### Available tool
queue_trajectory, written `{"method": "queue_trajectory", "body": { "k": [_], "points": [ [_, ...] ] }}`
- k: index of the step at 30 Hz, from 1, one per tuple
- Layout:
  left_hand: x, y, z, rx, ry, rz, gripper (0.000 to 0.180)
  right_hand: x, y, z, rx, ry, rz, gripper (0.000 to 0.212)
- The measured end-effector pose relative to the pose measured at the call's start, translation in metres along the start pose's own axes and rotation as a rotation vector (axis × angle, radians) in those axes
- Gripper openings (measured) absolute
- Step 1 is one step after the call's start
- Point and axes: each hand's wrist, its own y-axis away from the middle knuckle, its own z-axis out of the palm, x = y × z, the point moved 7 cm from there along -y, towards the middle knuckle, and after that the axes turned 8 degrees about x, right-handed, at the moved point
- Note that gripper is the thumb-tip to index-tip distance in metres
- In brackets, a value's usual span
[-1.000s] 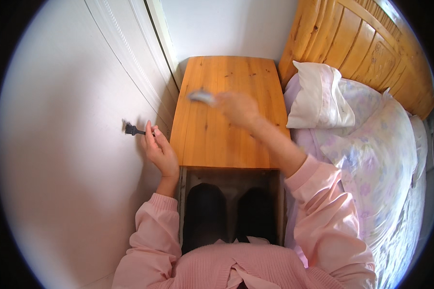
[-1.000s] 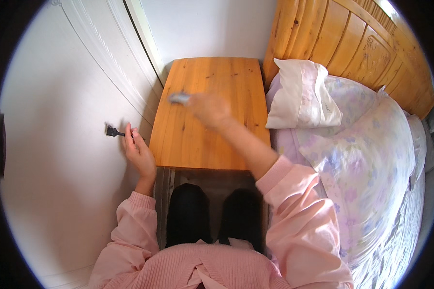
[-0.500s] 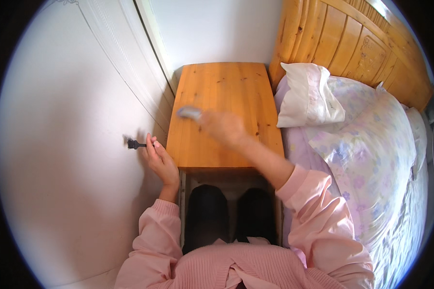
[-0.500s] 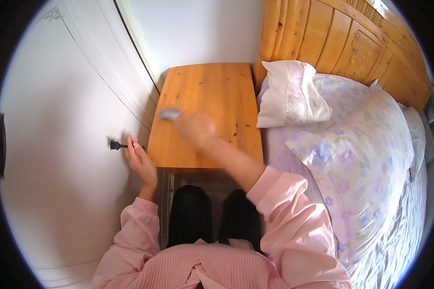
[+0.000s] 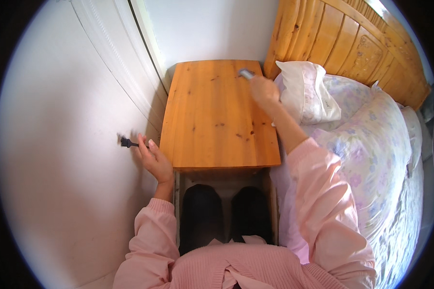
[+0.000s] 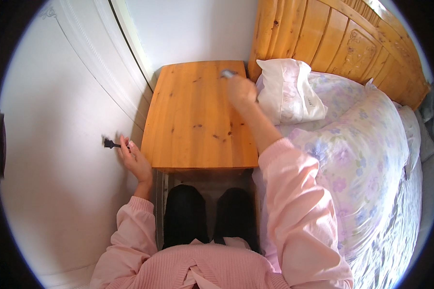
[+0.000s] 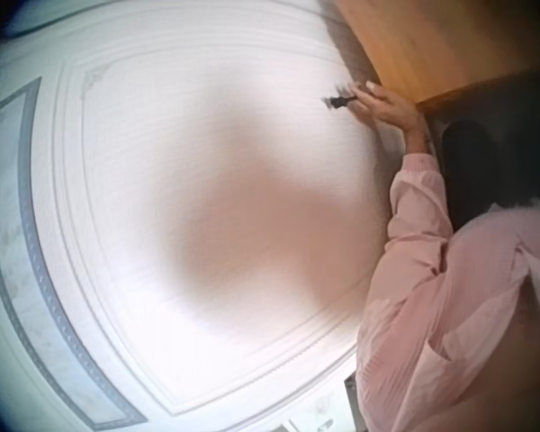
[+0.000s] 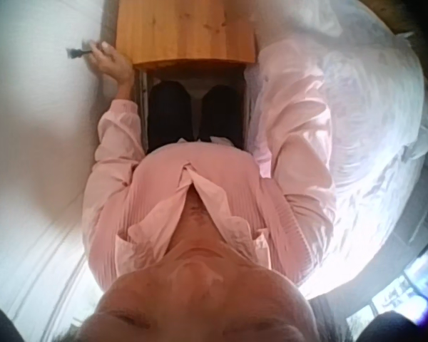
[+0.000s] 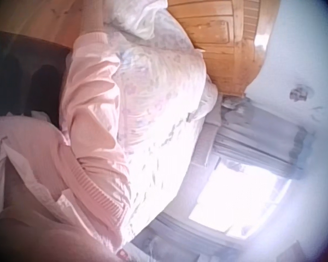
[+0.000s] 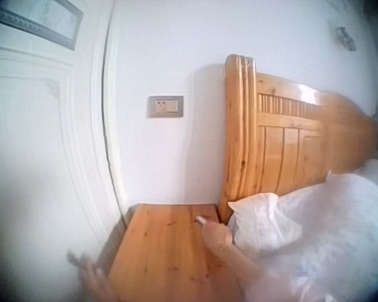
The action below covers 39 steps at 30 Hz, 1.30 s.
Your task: The person kneels and scrubs the interior edges and bottom of a white cabinet with a small brush. They then move to a wooden nightstand beside a bed and scrub its top surface and the gap between the nightstand and wall.
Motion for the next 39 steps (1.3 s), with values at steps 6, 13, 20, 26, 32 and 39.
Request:
{"method": "queue_trajectory", "body": {
  "k": [6, 13, 20, 26, 32, 39],
  "points": [
    [0.002, -0.002, -0.001, 0.017, 0.011, 0.025, 0.041, -0.126, 0.117, -0.018, -0.226, -0.864, -0.439, 0.025],
    [-0.004, 0.002, 0.001, -0.011, 0.049, 0.012, 0.043, -0.019, -0.033, -0.010, 0.022, -0.264, 0.063, 0.028],
    [-0.007, 0.002, 0.001, -0.018, 0.047, 0.040, 0.043, 0.020, -0.065, 0.039, 0.062, -0.159, 0.060, 0.026],
    [-0.005, 0.001, 0.003, -0.004, 0.053, -0.006, 0.042, -0.104, 0.051, 0.014, -0.164, -0.499, -0.337, 0.024],
    [-0.004, 0.000, -0.027, 0.012, 0.095, -0.039, 0.042, -0.128, 0.139, -0.036, -0.175, -0.803, -0.466, 0.028],
    [0.000, 0.008, -0.063, -0.086, 0.023, -0.006, 0.043, -0.031, 0.119, -0.052, -0.106, -0.302, -0.335, 0.025]
  ]
}}
